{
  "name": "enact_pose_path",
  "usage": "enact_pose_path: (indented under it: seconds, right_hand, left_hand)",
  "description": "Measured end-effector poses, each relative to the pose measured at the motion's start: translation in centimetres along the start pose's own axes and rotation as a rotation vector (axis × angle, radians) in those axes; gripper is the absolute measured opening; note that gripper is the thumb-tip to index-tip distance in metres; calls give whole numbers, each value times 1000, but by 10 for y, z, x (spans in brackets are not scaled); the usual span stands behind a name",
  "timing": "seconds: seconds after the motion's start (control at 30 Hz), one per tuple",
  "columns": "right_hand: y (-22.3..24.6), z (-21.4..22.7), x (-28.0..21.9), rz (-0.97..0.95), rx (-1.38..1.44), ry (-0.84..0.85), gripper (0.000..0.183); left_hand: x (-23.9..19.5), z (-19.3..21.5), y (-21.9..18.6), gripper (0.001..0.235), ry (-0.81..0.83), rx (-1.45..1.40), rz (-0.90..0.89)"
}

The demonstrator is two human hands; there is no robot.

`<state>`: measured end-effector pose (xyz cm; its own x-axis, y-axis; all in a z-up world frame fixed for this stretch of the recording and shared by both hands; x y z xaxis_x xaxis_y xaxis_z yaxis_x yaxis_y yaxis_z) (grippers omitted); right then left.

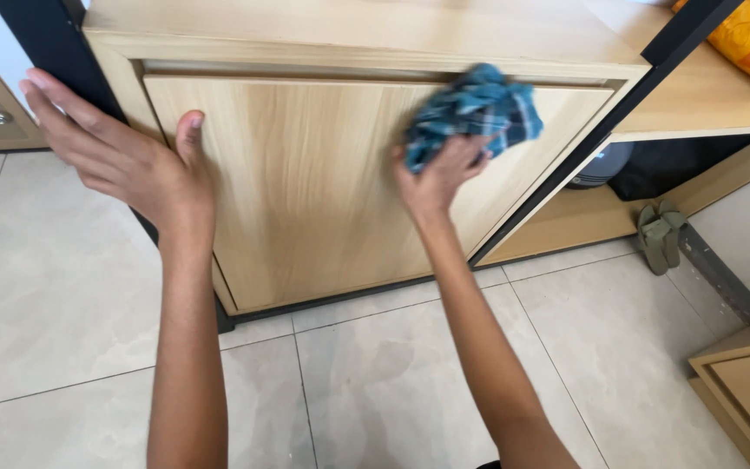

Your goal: Wiping down a wooden cabinet door and handle, then cleaning a room door.

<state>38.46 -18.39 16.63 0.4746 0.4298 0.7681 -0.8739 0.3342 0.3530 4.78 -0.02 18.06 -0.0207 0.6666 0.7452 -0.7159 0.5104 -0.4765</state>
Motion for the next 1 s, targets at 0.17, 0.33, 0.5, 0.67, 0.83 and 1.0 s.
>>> enact_pose_path:
  seconds: [0.17,0.33,0.5,0.67,0.83,1.0]
  right_hand:
    - [156,0,-39,651,1,309,123]
    - [143,9,-17,704,-265,241,103]
    - [-43,26,30,265,-112,-79,94]
    - [-214,-2,-6,-478,482,-244,90]
    - [-222,-55,-36,-778,786,-298,109]
    - [-7,-2,-11,-65,299,-127,88]
  left_hand:
    - [-2,17,-17,108,-118,-59,-83]
    - [-26,3,10,76,-216,-142,-146]
    - [-26,10,2,69,-232,-146,-181]
    - [-24,6,6,68,-271,-128,-183]
    - [-24,-3,13,68,-288,-92,-120]
    - [-26,-4,16,68,-270,-104,-100]
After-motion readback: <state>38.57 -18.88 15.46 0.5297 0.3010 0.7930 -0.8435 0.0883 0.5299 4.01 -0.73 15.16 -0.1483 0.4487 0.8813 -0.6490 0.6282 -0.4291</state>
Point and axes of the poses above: each hand's wrist, its own x-axis towards the middle knuckle, its own z-axis out of the back of the hand, y = z × x, the point moved 5 cm from there along x, towards the middle knuckle, and after that the axes turned 14 degrees about y, right-handed, at the moved point
